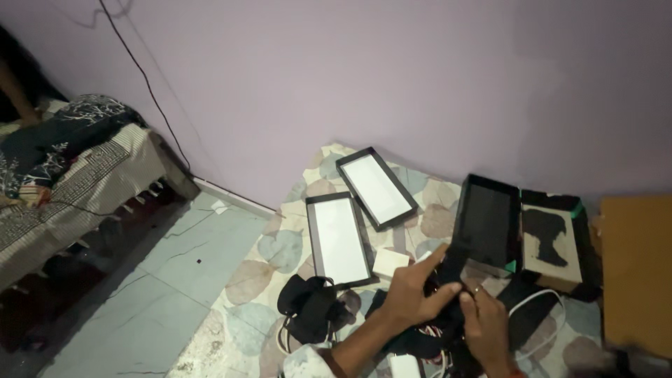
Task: The person assembles a black camera mount by attaching a small black component to a larger base. They then place the assembled unit into a cardboard box and proceed to handle a black fabric pouch, manipulating its opening.
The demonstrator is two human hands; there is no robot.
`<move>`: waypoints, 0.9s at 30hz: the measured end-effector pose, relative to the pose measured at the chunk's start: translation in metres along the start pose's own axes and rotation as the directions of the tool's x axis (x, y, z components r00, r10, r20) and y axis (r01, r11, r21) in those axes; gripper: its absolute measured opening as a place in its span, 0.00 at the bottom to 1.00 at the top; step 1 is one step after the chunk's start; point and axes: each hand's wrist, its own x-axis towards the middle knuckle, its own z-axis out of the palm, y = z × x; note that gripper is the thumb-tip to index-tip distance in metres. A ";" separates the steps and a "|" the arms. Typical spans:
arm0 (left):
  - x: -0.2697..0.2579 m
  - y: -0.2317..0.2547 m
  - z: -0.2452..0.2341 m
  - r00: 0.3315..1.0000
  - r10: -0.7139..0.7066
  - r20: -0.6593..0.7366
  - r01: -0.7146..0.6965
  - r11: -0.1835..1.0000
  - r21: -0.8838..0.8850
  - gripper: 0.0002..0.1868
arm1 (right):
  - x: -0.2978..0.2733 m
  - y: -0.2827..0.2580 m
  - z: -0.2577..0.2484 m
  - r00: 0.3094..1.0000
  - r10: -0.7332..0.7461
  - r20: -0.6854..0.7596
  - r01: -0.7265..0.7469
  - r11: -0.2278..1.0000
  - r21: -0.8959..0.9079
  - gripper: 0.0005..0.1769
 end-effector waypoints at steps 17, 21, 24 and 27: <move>0.006 -0.026 0.022 0.993 -0.114 -0.021 0.107 0.971 -0.213 0.37 | 0.008 -0.009 -0.008 0.998 -0.032 0.046 0.037 0.992 -0.120 0.14; 0.007 -0.026 0.024 0.993 -0.116 -0.023 0.110 0.975 -0.193 0.38 | 0.012 -0.018 -0.011 0.998 0.037 0.053 -0.037 0.999 0.002 0.11; 0.009 -0.029 0.029 0.984 -0.176 -0.013 0.164 0.943 -0.290 0.37 | 0.012 -0.019 -0.012 0.999 0.000 0.036 -0.001 1.000 0.013 0.10; 0.012 -0.036 0.031 0.961 -0.273 0.052 0.267 0.854 -0.446 0.34 | 0.011 -0.017 -0.012 0.990 -0.142 0.001 0.142 0.989 -0.025 0.12</move>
